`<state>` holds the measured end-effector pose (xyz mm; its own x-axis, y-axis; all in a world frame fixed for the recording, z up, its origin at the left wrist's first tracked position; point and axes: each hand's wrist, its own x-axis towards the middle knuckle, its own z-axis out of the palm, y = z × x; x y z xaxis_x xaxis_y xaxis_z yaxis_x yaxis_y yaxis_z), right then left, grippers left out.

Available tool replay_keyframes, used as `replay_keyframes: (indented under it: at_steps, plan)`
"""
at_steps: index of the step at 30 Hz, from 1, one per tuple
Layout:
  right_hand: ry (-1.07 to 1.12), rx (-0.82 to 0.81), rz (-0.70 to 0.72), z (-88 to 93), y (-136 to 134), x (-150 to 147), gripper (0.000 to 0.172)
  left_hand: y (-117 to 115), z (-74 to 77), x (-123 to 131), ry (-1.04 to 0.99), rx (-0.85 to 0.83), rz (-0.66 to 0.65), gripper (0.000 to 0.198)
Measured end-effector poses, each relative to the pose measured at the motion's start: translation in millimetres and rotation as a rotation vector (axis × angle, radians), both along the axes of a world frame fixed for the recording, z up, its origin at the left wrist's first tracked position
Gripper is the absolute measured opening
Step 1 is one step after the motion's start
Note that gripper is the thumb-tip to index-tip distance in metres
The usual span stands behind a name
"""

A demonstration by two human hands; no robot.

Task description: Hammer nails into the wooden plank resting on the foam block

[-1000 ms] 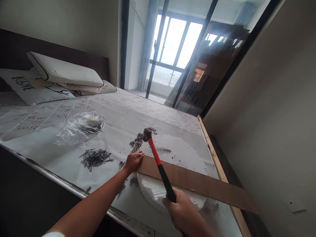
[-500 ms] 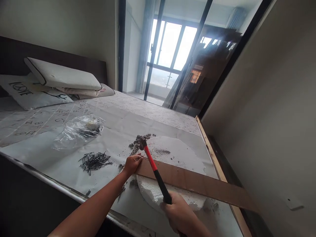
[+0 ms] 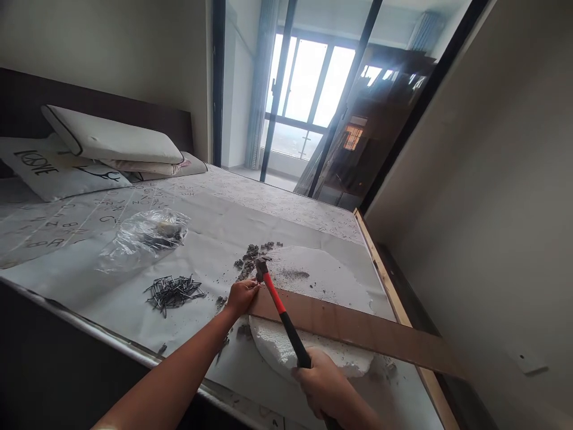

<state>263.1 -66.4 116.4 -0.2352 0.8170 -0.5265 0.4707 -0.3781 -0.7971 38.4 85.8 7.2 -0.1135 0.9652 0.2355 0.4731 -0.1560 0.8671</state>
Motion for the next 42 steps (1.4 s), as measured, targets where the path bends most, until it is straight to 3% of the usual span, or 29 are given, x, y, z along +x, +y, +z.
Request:
replay_keyframes:
  at_steps: [5,10,16,22,27,31,37,42]
  plan:
    - [0.083,0.054,-0.022,6.5,3.2,3.9,0.016,0.7,0.2,1.0,-0.001,0.026,-0.003,0.019]
    - [-0.055,0.052,0.017,11.2,-0.4,-0.8,0.015,0.9,0.5,1.1,0.028,0.011,0.002,0.02]
    - [0.005,0.092,0.028,17.9,-0.6,2.7,0.017,0.5,1.2,1.7,0.013,-0.001,-0.004,0.019]
    - [-0.014,0.0,-0.003,8.5,-0.9,-1.0,0.015,2.0,-0.9,1.6,0.016,-0.008,0.007,0.018]
    - [0.071,0.12,-0.029,8.7,1.1,3.1,0.018,2.2,-1.5,2.6,-0.01,-0.002,-0.001,0.019]
    - [-0.009,0.015,0.02,6.5,3.3,2.6,0.015,0.9,1.5,3.1,0.012,-0.008,0.008,0.019]
    - [0.026,0.093,0.014,17.1,1.7,2.4,0.015,2.3,-0.1,3.8,-0.081,-0.01,-0.01,0.018]
    - [0.009,-0.012,0.02,-0.9,-1.6,0.5,0.015,-1.7,1.8,0.1,-0.181,-0.051,-0.038,0.028]
